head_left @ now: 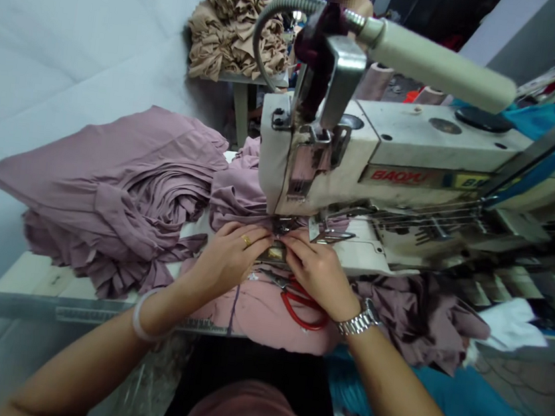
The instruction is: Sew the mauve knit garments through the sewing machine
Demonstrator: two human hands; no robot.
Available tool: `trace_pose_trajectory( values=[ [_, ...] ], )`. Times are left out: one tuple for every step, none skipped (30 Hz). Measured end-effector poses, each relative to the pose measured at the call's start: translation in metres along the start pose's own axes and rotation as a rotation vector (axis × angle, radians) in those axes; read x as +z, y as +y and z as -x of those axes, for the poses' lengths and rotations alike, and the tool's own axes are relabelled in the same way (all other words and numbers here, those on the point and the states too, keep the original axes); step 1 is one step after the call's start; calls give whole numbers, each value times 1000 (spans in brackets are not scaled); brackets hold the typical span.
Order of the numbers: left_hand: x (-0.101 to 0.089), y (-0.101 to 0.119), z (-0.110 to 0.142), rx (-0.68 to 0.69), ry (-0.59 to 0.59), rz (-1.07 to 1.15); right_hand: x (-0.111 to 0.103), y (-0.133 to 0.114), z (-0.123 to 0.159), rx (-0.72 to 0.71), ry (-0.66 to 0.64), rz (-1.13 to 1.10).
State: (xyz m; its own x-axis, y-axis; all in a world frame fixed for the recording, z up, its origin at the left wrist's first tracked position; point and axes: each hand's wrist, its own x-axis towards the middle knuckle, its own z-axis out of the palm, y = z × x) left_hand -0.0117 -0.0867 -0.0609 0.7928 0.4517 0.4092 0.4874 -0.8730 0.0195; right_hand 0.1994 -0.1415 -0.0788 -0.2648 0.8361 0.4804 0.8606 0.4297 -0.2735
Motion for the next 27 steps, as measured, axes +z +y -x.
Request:
trace_pose_trajectory(
  values=[
    [0, -1, 0, 6, 7, 0, 0, 1, 0, 3, 6, -8],
    [0, -3, 0, 12, 13, 1, 1, 1, 1, 4, 10, -16],
    [0, -4, 0, 16, 16, 4, 1, 1, 1, 4, 13, -24],
    [0, -4, 0, 17, 17, 4, 1, 1, 1, 1, 12, -30],
    [0, -4, 0, 16, 18, 4, 0, 0, 1, -6, 9, -32],
    [0, -3, 0, 14, 19, 1, 0, -1, 1, -15, 5, -27],
    [0, -2, 0, 10, 18, -3, -1, -2, 2, -23, -1, -10],
    [0, -1, 0, 8, 16, -9, -2, -3, 2, -32, -4, 21],
    [0, 1, -1, 5, 12, -18, -3, -4, 2, -40, -6, 66],
    [-1, 2, -1, 2, 7, -28, -4, -5, 2, -52, -6, 120],
    [-2, 3, -1, -2, 0, -37, -5, -7, 3, -65, -6, 177],
    [-3, 4, -2, -5, -7, -46, -6, -9, 3, -80, -6, 230],
    [-5, 5, -2, -6, -15, -54, -7, -12, 3, -99, -5, 273],
    [-5, 6, -2, -2, -19, -61, -8, -14, 3, -120, -11, 306],
    [-6, 6, -3, 4, -23, -66, -8, -17, 3, -140, -21, 331],
    [-5, 7, -3, 12, -26, -70, -9, -19, 4, -158, -34, 351],
    [-4, 8, -3, 19, -28, -72, -9, -21, 4, -178, -48, 365],
    [-3, 9, -3, 25, -26, -69, -9, -22, 5, -198, -60, 371],
    [-1, 10, -3, 29, -25, -60, -10, -20, 5, -220, -69, 366],
    [0, 11, -3, 30, -29, -40, -11, -16, 6, -240, -76, 346],
    [-1, 9, -4, 26, -38, -9, -13, -9, 6, -255, -82, 306],
    [-2, 5, -6, 19, -54, 40, -16, 0, 5, -261, -85, 249],
    [-6, -3, -9, 8, -80, 114, -19, 11, 3, -243, -78, 194],
    [-11, -15, -14, -11, -107, 210, -22, 24, 0, -200, -71, 130],
    [-18, -31, -20, -50, -118, 306, -24, 37, -4, -138, -30, 96],
    [-25, -50, -27, -95, -123, 404, -27, 48, -8, -42, 28, 122],
    [-32, -73, -34, -178, -79, 444, -28, 58, -13, 26, 73, 136]
  ],
)
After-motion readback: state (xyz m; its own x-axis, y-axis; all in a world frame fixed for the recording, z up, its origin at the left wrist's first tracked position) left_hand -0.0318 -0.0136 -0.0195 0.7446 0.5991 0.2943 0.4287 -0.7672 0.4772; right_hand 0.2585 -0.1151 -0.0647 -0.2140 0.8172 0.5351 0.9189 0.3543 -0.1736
